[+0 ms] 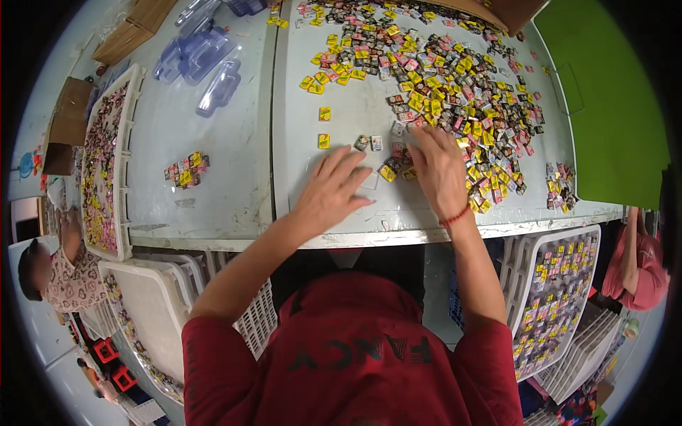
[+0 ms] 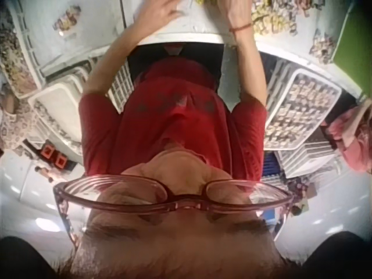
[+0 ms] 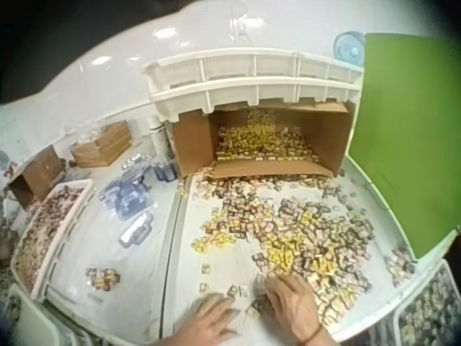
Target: Sort and pack small colorful square items into plastic bags and boxes.
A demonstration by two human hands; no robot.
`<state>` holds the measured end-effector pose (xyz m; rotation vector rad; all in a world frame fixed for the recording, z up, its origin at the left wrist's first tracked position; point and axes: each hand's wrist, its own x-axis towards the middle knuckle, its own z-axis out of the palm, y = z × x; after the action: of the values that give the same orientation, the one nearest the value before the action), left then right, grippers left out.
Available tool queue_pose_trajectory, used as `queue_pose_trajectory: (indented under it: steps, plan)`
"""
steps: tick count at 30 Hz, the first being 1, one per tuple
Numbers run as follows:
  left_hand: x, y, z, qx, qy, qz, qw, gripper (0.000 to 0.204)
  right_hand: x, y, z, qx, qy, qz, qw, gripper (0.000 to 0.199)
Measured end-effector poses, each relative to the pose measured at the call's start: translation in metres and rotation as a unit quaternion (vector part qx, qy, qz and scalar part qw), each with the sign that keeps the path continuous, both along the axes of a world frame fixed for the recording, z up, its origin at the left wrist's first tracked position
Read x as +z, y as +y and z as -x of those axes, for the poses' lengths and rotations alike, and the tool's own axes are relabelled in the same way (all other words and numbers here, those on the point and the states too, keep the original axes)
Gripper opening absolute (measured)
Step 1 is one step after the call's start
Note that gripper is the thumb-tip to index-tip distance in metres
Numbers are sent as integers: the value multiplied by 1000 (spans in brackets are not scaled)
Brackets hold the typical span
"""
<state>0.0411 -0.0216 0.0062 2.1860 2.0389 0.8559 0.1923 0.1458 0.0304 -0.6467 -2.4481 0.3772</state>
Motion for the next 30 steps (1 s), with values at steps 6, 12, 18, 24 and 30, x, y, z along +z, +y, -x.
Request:
queue_pose_trajectory:
  steps: [6,12,18,24,30]
  plan:
    - [-7,-26,-39,84,18,53,995,59,-15,-54,-24,-9,-5,32,999,27]
    - [3,-9,-35,157,-21,-7,987,52,-24,-56,-25,10,30,39,999,27]
    - [12,35,-38,96,-28,14,995,38,-26,-46,-36,-49,3,48,998,28]
    - [-3,45,-37,97,-21,28,995,40,-26,-46,-27,-75,-23,17,997,28]
    - [-2,41,-29,74,-68,47,994,38,-29,-38,-29,-62,-33,34,997,28]
